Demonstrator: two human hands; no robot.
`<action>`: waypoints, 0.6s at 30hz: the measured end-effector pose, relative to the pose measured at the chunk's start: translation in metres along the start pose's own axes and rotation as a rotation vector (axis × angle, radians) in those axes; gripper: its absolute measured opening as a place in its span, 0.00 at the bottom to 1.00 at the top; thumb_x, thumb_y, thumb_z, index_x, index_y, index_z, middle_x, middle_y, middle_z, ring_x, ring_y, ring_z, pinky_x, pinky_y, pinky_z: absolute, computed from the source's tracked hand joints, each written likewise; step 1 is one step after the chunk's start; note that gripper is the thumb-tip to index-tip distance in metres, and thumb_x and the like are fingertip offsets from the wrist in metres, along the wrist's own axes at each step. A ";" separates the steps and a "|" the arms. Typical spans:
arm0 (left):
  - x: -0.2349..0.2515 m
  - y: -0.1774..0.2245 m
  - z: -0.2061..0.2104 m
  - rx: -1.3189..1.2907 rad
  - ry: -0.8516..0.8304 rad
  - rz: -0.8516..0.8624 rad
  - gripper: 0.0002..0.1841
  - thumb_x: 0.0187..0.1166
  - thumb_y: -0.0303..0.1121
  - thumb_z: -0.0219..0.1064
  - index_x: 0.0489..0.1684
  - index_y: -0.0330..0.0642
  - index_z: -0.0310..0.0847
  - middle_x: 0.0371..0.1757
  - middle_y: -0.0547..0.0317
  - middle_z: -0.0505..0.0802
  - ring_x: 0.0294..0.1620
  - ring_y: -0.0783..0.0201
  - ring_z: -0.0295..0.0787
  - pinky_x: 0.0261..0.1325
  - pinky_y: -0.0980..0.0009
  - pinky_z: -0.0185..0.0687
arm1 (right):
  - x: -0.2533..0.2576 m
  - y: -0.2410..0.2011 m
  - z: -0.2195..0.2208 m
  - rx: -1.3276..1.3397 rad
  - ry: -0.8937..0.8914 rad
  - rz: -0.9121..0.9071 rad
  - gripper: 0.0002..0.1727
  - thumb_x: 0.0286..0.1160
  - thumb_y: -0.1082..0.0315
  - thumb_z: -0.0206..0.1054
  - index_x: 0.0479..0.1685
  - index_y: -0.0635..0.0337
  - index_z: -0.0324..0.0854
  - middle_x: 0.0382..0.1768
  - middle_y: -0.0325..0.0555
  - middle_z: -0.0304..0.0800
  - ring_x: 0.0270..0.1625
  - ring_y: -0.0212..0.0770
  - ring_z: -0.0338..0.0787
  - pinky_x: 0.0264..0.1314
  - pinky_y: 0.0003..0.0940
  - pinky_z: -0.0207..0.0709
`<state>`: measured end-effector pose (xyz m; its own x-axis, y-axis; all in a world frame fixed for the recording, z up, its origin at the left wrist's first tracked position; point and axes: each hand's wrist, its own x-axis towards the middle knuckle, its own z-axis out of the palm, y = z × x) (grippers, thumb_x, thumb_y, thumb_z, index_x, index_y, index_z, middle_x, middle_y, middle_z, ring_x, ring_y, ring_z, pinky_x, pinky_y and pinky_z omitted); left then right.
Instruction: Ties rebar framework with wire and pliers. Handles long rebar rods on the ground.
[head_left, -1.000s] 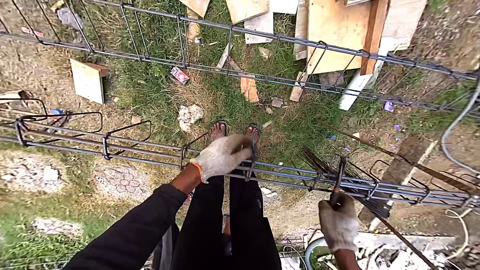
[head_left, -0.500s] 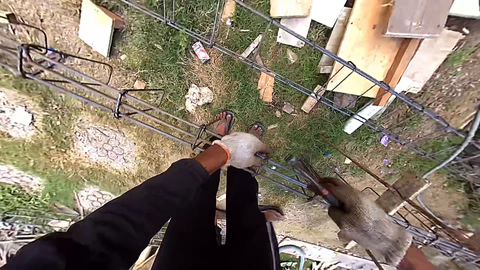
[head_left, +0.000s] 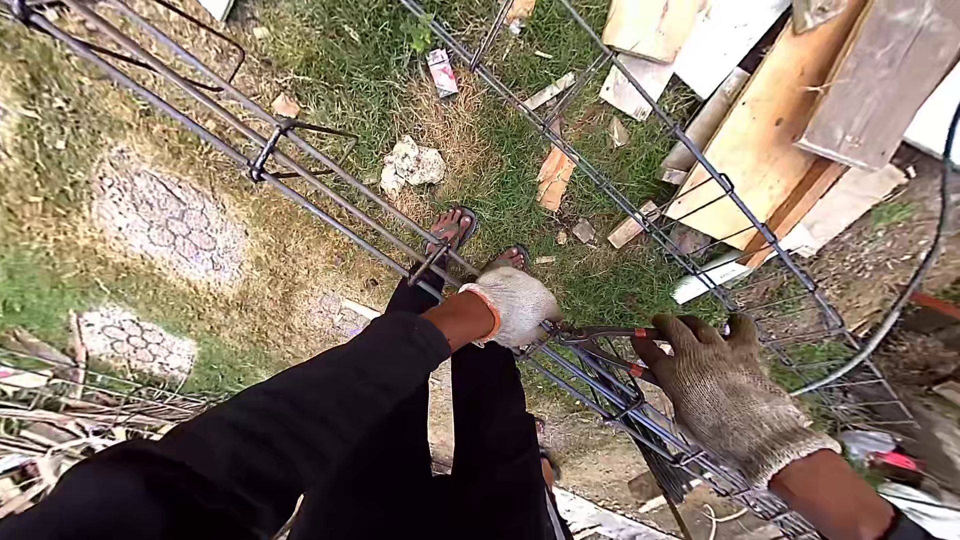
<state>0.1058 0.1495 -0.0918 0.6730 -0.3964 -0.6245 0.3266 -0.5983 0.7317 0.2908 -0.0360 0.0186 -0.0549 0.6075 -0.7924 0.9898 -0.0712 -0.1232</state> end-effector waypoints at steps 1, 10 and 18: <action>0.000 0.000 0.000 -0.010 0.001 -0.002 0.16 0.79 0.44 0.65 0.63 0.72 0.87 0.43 0.62 0.94 0.45 0.53 0.91 0.45 0.43 0.81 | 0.003 0.001 -0.002 -0.019 0.010 -0.010 0.26 0.53 0.67 0.85 0.57 0.38 0.91 0.60 0.51 0.89 0.64 0.67 0.85 0.67 0.84 0.63; 0.000 -0.003 0.006 -0.010 -0.006 -0.003 0.16 0.81 0.45 0.64 0.65 0.72 0.86 0.43 0.61 0.94 0.46 0.52 0.91 0.44 0.43 0.82 | 0.004 -0.027 -0.026 -0.075 -0.088 0.115 0.11 0.63 0.65 0.79 0.46 0.46 0.92 0.43 0.57 0.89 0.47 0.66 0.88 0.45 0.64 0.79; 0.002 0.003 0.010 -0.006 0.019 -0.003 0.29 0.68 0.66 0.65 0.71 0.77 0.82 0.41 0.63 0.95 0.40 0.55 0.91 0.40 0.44 0.81 | -0.006 -0.024 -0.002 0.093 -0.165 0.194 0.31 0.53 0.58 0.81 0.62 0.52 0.82 0.38 0.50 0.90 0.38 0.57 0.91 0.38 0.54 0.84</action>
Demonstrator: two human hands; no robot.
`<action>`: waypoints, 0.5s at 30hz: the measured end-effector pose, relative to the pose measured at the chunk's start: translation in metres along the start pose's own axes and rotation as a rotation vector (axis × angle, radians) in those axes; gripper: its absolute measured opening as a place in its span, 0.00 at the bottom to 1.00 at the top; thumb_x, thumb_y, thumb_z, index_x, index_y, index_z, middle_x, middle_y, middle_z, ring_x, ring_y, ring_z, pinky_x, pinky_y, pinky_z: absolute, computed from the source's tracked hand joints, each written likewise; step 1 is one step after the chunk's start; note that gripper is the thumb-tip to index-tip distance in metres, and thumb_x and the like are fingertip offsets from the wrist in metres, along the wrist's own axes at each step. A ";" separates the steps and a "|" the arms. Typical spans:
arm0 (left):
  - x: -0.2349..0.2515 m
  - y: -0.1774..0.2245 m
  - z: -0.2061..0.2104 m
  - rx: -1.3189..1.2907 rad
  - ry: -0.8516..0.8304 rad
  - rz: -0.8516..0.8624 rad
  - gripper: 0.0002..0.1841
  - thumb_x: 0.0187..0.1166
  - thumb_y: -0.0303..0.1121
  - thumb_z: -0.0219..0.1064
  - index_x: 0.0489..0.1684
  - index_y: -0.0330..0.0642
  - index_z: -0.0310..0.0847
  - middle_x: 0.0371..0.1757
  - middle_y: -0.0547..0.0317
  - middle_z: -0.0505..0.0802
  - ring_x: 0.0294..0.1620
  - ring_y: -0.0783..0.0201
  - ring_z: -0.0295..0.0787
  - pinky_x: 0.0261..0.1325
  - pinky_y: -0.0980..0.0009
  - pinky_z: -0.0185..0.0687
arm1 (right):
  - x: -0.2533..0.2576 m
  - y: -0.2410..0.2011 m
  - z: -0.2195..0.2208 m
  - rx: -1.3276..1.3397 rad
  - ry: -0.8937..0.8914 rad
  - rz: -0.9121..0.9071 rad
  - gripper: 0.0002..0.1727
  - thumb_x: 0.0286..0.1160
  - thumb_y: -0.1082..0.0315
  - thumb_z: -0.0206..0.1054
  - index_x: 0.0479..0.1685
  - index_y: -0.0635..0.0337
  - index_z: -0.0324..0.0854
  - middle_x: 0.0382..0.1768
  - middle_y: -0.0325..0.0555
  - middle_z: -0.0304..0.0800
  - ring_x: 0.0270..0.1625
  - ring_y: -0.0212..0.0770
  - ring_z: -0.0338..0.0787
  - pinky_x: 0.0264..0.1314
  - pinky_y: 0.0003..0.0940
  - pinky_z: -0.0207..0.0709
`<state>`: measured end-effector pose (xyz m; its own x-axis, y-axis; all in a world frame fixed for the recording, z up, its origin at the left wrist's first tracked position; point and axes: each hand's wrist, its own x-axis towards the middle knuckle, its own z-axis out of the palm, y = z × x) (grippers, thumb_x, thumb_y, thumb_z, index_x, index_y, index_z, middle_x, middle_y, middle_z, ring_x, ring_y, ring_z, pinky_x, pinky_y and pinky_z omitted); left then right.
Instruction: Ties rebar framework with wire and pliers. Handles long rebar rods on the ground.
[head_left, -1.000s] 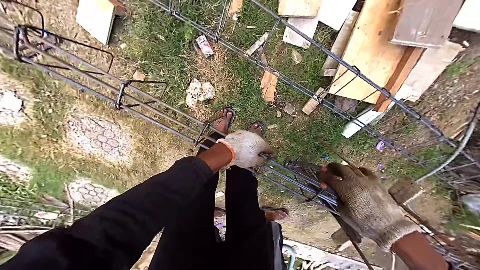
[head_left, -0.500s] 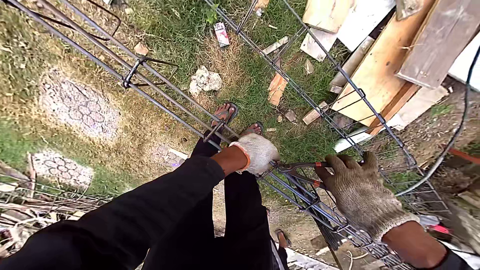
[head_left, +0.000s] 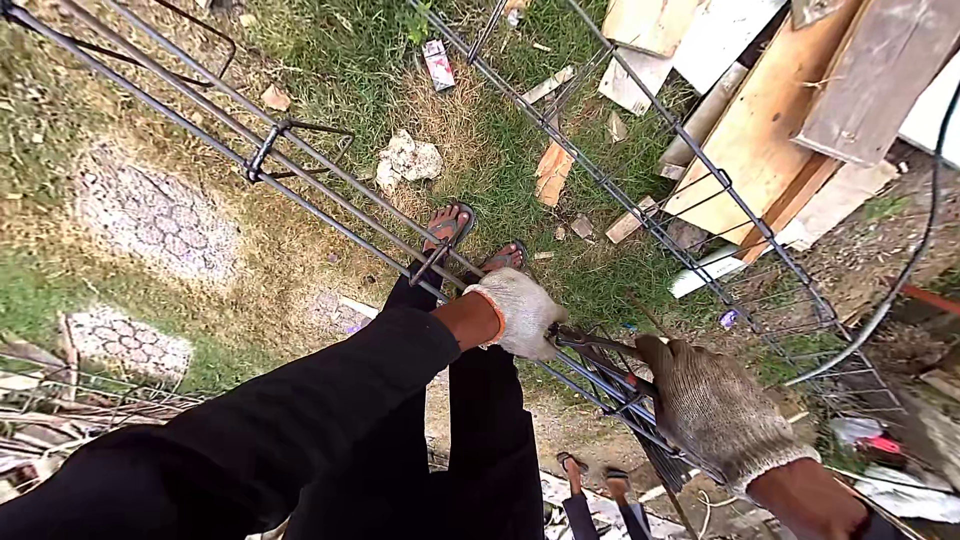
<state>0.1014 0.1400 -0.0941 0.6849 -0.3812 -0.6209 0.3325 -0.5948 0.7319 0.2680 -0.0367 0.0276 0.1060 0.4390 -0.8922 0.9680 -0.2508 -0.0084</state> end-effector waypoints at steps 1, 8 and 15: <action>0.000 0.003 0.002 0.013 0.001 -0.009 0.31 0.65 0.70 0.66 0.70 0.77 0.82 0.40 0.61 0.94 0.39 0.54 0.90 0.39 0.44 0.80 | -0.002 -0.002 0.001 0.001 -0.032 0.010 0.28 0.56 0.55 0.81 0.59 0.52 0.83 0.39 0.52 0.90 0.39 0.58 0.92 0.38 0.54 0.84; -0.003 0.004 0.014 0.087 0.123 0.032 0.27 0.69 0.69 0.66 0.62 0.70 0.86 0.39 0.60 0.94 0.40 0.53 0.91 0.47 0.41 0.80 | -0.015 -0.005 -0.033 -0.110 0.140 -0.071 0.20 0.53 0.67 0.82 0.48 0.56 0.86 0.31 0.52 0.87 0.32 0.59 0.90 0.29 0.55 0.81; -0.001 0.001 0.011 0.097 0.155 0.061 0.25 0.72 0.67 0.66 0.60 0.67 0.87 0.39 0.58 0.94 0.42 0.52 0.90 0.57 0.40 0.76 | 0.018 0.030 -0.026 -0.055 -0.066 -0.139 0.22 0.52 0.61 0.80 0.52 0.47 0.86 0.38 0.46 0.89 0.38 0.54 0.91 0.34 0.54 0.84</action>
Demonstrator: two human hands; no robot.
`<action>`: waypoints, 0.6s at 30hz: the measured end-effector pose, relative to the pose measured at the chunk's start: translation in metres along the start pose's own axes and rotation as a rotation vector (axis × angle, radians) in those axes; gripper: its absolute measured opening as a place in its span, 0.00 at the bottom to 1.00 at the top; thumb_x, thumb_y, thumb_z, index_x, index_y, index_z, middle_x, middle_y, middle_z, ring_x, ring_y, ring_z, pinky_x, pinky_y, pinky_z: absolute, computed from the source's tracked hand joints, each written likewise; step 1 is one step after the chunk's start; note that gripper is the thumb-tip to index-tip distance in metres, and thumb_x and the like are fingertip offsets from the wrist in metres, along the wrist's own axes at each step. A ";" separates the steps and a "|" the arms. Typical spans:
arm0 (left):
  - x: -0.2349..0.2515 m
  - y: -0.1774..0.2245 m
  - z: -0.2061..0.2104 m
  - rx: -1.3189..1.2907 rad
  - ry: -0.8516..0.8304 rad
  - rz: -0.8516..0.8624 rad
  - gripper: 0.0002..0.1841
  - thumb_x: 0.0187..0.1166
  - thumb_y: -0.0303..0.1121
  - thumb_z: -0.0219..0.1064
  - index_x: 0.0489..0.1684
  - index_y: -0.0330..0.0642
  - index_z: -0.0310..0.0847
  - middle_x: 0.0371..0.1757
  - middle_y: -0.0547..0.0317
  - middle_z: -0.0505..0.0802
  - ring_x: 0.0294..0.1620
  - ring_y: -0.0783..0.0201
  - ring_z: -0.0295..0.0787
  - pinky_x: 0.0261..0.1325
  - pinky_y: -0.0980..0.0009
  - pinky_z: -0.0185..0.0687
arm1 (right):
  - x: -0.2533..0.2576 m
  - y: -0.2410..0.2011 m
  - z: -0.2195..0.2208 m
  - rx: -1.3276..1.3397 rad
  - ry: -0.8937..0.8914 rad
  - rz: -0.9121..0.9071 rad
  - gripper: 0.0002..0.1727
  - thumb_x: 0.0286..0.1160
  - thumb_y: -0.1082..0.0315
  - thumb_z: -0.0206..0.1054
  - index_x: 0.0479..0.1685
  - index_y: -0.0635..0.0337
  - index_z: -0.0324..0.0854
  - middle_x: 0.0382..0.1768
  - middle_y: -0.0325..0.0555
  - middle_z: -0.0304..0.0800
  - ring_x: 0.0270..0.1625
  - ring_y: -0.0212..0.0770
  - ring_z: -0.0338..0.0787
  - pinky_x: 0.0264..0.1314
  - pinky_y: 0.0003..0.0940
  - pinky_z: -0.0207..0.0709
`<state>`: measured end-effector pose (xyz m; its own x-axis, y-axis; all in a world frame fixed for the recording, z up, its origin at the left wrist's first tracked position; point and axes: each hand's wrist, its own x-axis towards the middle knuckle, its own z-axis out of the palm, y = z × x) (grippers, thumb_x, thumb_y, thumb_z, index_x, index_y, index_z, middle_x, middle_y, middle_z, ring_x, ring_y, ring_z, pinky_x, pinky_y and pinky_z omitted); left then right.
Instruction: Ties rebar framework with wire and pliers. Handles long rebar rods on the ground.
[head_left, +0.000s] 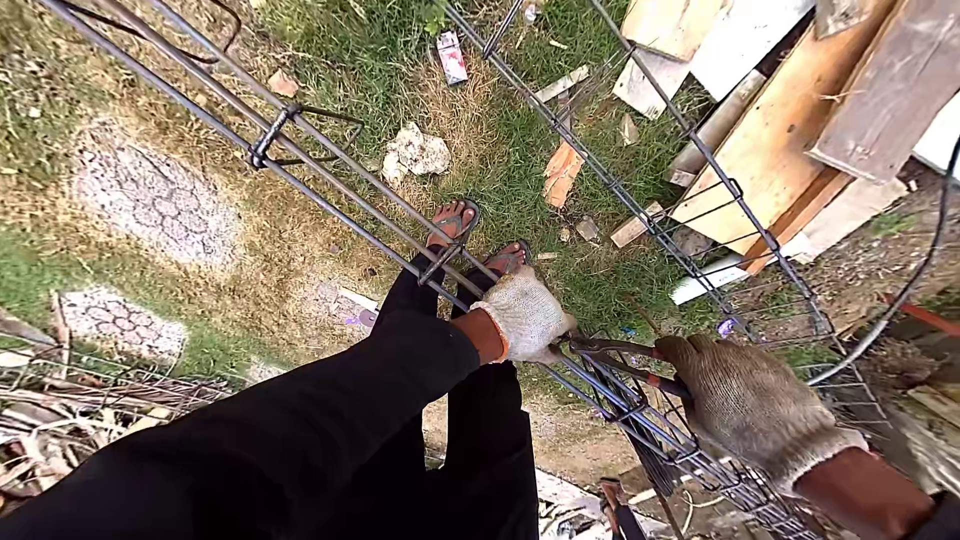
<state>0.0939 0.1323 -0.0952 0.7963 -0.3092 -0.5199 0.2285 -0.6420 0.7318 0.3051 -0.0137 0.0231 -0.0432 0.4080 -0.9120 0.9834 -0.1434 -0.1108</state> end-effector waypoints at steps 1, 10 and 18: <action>0.000 -0.001 0.002 -0.002 -0.001 0.003 0.25 0.71 0.67 0.66 0.60 0.68 0.87 0.39 0.59 0.94 0.42 0.53 0.90 0.57 0.40 0.76 | -0.002 -0.002 0.001 0.075 -0.072 0.016 0.21 0.58 0.59 0.78 0.55 0.45 0.85 0.40 0.45 0.90 0.41 0.52 0.92 0.38 0.54 0.85; 0.002 -0.004 0.006 0.004 -0.012 0.023 0.28 0.69 0.71 0.65 0.61 0.67 0.87 0.40 0.57 0.94 0.43 0.50 0.89 0.60 0.37 0.74 | -0.018 -0.008 0.044 1.724 -0.910 0.141 0.16 0.71 0.57 0.72 0.54 0.53 0.83 0.28 0.43 0.83 0.24 0.38 0.85 0.27 0.37 0.84; 0.000 -0.003 0.002 0.005 -0.052 -0.001 0.28 0.71 0.71 0.64 0.59 0.65 0.87 0.40 0.58 0.93 0.44 0.52 0.88 0.62 0.39 0.72 | -0.032 -0.011 0.028 1.480 -0.725 0.262 0.19 0.80 0.49 0.65 0.49 0.57 0.85 0.32 0.51 0.93 0.29 0.47 0.94 0.32 0.46 0.91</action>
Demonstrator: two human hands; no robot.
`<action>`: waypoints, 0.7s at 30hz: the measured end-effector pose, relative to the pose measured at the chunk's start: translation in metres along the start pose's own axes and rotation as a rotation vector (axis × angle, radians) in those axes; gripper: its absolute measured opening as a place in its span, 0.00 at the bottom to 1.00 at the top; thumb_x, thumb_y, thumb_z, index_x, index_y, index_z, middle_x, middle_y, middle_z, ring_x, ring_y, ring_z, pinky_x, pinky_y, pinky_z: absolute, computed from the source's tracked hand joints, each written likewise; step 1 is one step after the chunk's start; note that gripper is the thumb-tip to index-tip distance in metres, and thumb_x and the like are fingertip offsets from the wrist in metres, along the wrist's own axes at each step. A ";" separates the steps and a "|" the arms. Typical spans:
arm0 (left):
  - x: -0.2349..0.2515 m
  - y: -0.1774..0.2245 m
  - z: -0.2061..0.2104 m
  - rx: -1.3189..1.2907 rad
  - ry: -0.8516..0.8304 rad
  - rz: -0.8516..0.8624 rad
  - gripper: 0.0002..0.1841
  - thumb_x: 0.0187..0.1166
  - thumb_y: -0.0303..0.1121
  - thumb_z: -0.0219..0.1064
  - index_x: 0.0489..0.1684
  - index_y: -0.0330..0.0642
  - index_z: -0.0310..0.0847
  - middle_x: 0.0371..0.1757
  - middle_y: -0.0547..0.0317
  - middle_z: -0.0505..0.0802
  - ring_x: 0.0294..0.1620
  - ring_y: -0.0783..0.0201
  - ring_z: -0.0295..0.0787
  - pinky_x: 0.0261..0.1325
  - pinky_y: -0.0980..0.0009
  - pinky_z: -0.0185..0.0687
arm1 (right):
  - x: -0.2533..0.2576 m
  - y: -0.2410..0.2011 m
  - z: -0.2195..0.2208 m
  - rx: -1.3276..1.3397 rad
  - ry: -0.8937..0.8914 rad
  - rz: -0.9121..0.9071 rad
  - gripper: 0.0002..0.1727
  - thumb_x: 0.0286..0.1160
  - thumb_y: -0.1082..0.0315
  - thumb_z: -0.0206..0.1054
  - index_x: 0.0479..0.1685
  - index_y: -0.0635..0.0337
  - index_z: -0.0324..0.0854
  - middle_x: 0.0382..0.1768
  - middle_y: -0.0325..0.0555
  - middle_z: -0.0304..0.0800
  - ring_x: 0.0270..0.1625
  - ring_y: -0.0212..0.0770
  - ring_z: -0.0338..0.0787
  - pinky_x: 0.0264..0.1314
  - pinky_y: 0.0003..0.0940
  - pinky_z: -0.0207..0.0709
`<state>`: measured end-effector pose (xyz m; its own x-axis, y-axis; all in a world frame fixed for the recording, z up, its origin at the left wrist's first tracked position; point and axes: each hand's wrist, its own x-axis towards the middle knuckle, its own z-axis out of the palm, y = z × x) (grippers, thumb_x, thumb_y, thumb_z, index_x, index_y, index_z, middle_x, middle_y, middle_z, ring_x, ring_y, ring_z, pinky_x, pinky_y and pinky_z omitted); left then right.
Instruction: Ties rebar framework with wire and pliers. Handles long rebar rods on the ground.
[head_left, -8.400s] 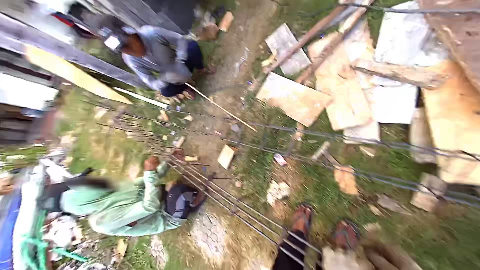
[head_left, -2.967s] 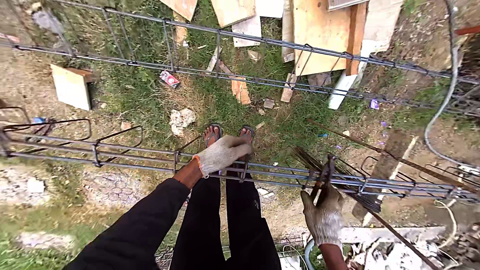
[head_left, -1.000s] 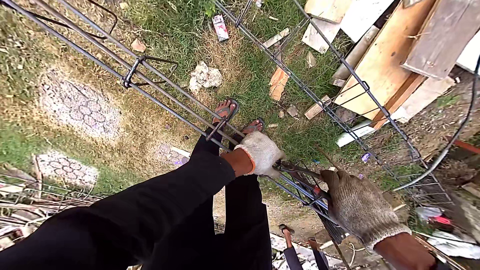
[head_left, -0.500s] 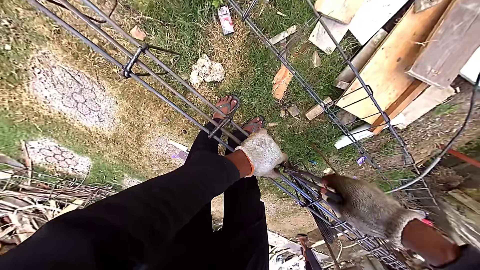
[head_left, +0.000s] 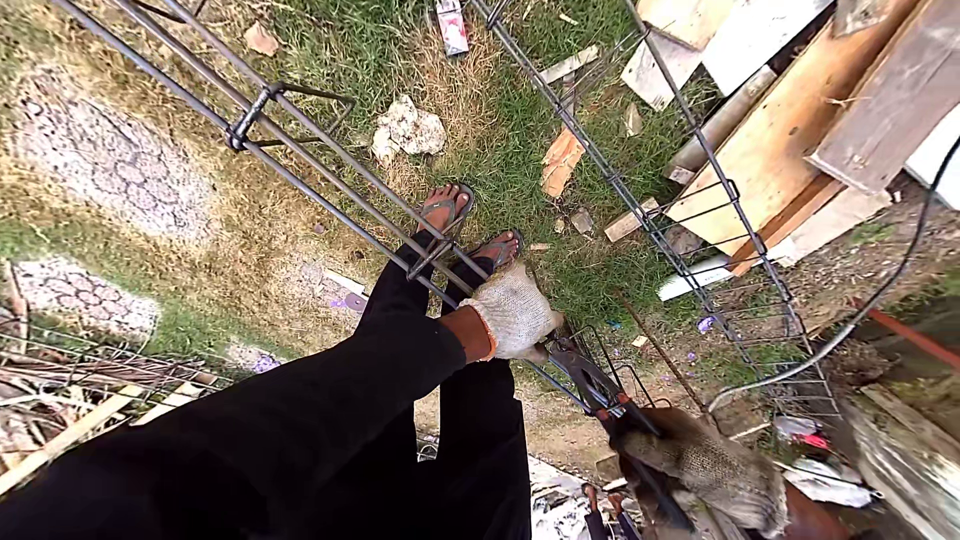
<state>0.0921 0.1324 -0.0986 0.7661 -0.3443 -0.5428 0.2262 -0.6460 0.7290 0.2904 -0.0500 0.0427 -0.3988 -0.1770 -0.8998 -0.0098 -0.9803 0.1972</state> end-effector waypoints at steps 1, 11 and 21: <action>-0.004 0.001 -0.005 -0.021 0.006 0.003 0.27 0.71 0.69 0.67 0.58 0.63 0.88 0.39 0.57 0.93 0.44 0.51 0.89 0.63 0.39 0.71 | 0.003 0.007 0.004 0.132 -0.082 -0.009 0.19 0.81 0.50 0.62 0.48 0.58 0.85 0.31 0.50 0.92 0.28 0.46 0.93 0.30 0.45 0.90; 0.004 -0.001 0.001 -0.045 0.003 -0.012 0.29 0.69 0.69 0.67 0.59 0.63 0.88 0.41 0.57 0.94 0.45 0.51 0.89 0.63 0.40 0.73 | -0.002 0.008 0.044 0.134 0.092 -0.196 0.58 0.41 0.70 0.88 0.84 0.51 0.58 0.33 0.51 0.91 0.27 0.51 0.93 0.27 0.49 0.92; 0.003 -0.002 0.005 -0.034 0.040 0.011 0.27 0.71 0.69 0.66 0.53 0.59 0.88 0.36 0.56 0.92 0.41 0.51 0.88 0.58 0.41 0.75 | 0.004 -0.002 0.039 -1.286 0.960 -0.296 0.37 0.46 0.65 0.80 0.68 0.56 0.82 0.48 0.57 0.92 0.43 0.62 0.92 0.38 0.61 0.84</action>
<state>0.0915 0.1290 -0.1034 0.7920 -0.3235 -0.5178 0.2375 -0.6182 0.7493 0.2529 -0.0454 0.0543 0.1674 0.5153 -0.8405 0.9460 -0.3240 -0.0102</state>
